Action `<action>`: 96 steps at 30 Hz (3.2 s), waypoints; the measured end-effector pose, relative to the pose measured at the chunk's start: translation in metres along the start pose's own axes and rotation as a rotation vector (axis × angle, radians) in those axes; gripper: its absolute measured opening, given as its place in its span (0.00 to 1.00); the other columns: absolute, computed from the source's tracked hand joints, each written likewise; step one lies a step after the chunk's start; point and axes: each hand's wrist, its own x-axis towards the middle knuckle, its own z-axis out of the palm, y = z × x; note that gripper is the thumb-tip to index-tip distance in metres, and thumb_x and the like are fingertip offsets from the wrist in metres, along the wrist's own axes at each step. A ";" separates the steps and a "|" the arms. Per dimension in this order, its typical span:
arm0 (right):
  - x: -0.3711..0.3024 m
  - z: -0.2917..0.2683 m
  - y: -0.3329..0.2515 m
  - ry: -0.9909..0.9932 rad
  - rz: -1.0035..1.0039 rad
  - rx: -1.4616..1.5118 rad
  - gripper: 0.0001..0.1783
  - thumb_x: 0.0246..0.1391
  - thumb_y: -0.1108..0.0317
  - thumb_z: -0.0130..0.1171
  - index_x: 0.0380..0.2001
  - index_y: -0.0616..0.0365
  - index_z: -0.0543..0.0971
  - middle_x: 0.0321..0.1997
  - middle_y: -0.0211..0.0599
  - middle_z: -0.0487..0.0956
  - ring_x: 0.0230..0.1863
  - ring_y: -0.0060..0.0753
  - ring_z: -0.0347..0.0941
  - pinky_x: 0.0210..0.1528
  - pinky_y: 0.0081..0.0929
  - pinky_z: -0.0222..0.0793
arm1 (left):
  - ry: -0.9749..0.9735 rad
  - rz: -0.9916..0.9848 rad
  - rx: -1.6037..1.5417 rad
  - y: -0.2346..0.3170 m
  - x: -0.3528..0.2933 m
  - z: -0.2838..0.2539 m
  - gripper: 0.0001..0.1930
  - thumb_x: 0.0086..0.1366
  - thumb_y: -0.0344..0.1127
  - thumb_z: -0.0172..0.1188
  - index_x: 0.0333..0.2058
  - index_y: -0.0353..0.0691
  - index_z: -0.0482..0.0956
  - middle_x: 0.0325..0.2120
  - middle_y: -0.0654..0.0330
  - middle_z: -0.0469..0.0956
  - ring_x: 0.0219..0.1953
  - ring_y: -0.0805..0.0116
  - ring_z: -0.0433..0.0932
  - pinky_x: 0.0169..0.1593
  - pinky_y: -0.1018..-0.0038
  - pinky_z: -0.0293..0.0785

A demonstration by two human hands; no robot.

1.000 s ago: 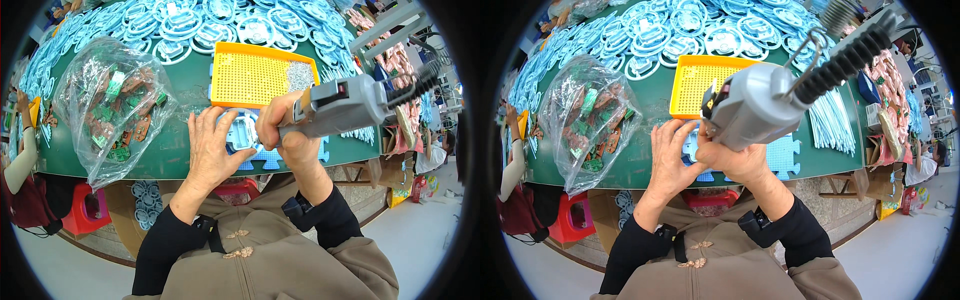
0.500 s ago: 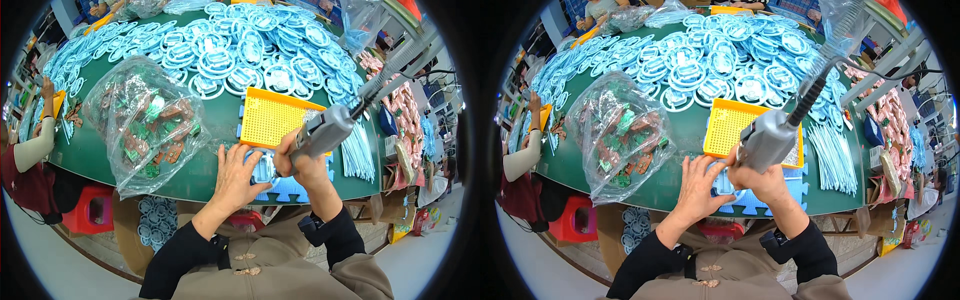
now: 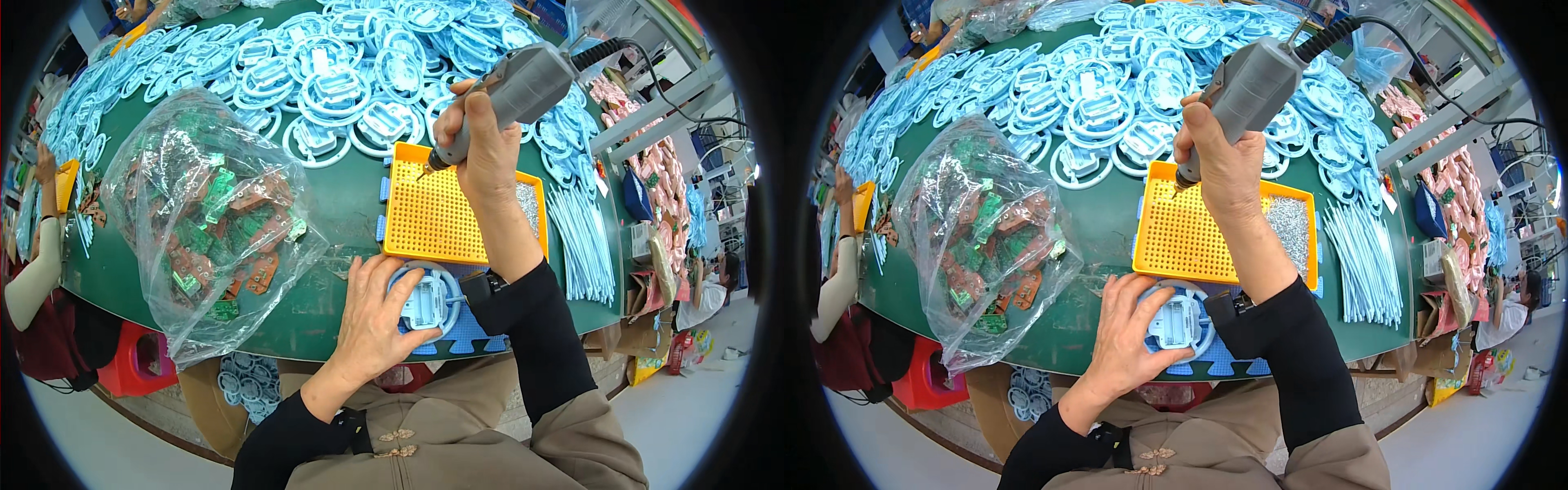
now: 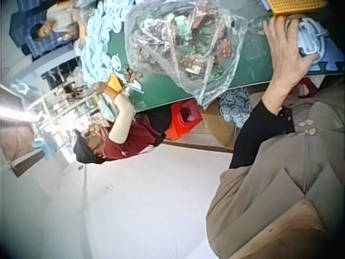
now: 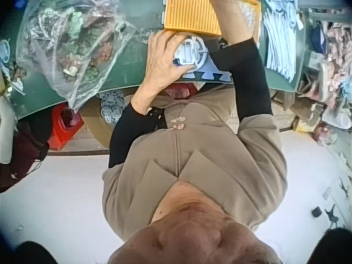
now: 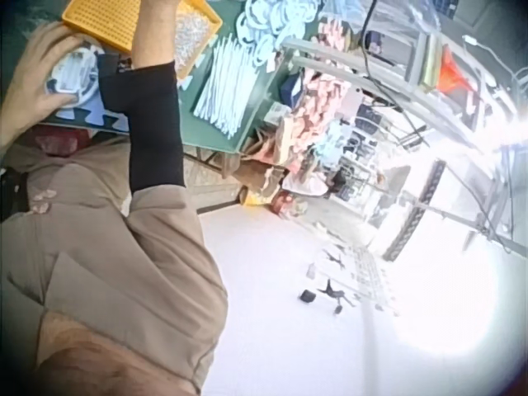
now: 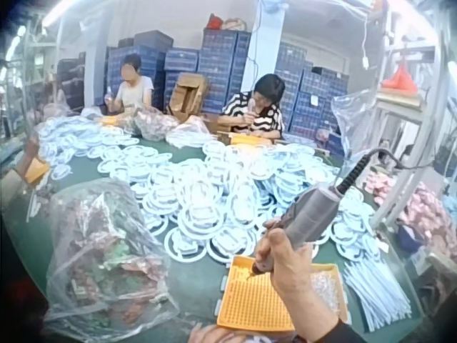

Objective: Using an electric screwdriver to assemble plastic toy components placed in a jig.

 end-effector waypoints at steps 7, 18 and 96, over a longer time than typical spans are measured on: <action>-0.001 -0.001 0.012 -0.001 -0.004 -0.015 0.25 0.54 0.49 0.66 0.39 0.60 0.73 0.20 0.29 0.74 0.19 0.23 0.68 0.24 0.22 0.65 | -0.002 -0.001 0.004 -0.003 0.000 0.001 0.42 0.35 0.47 0.78 0.52 0.40 0.72 0.51 0.50 0.66 0.58 0.46 0.62 0.64 0.42 0.51; -0.001 -0.002 0.015 0.017 0.016 -0.011 0.21 0.55 0.51 0.65 0.35 0.57 0.74 0.20 0.29 0.74 0.20 0.24 0.69 0.26 0.24 0.66 | 0.006 -0.006 0.003 -0.002 -0.002 0.000 0.42 0.36 0.47 0.78 0.52 0.40 0.72 0.52 0.50 0.66 0.58 0.46 0.62 0.64 0.42 0.51; -0.007 0.007 -0.050 -0.102 0.059 0.013 0.27 0.56 0.50 0.63 0.45 0.64 0.72 0.21 0.29 0.71 0.22 0.26 0.69 0.27 0.25 0.65 | -0.123 0.261 0.126 0.030 0.011 0.021 0.18 0.49 0.41 0.69 0.40 0.45 0.79 0.49 0.53 0.71 0.56 0.53 0.67 0.59 0.48 0.58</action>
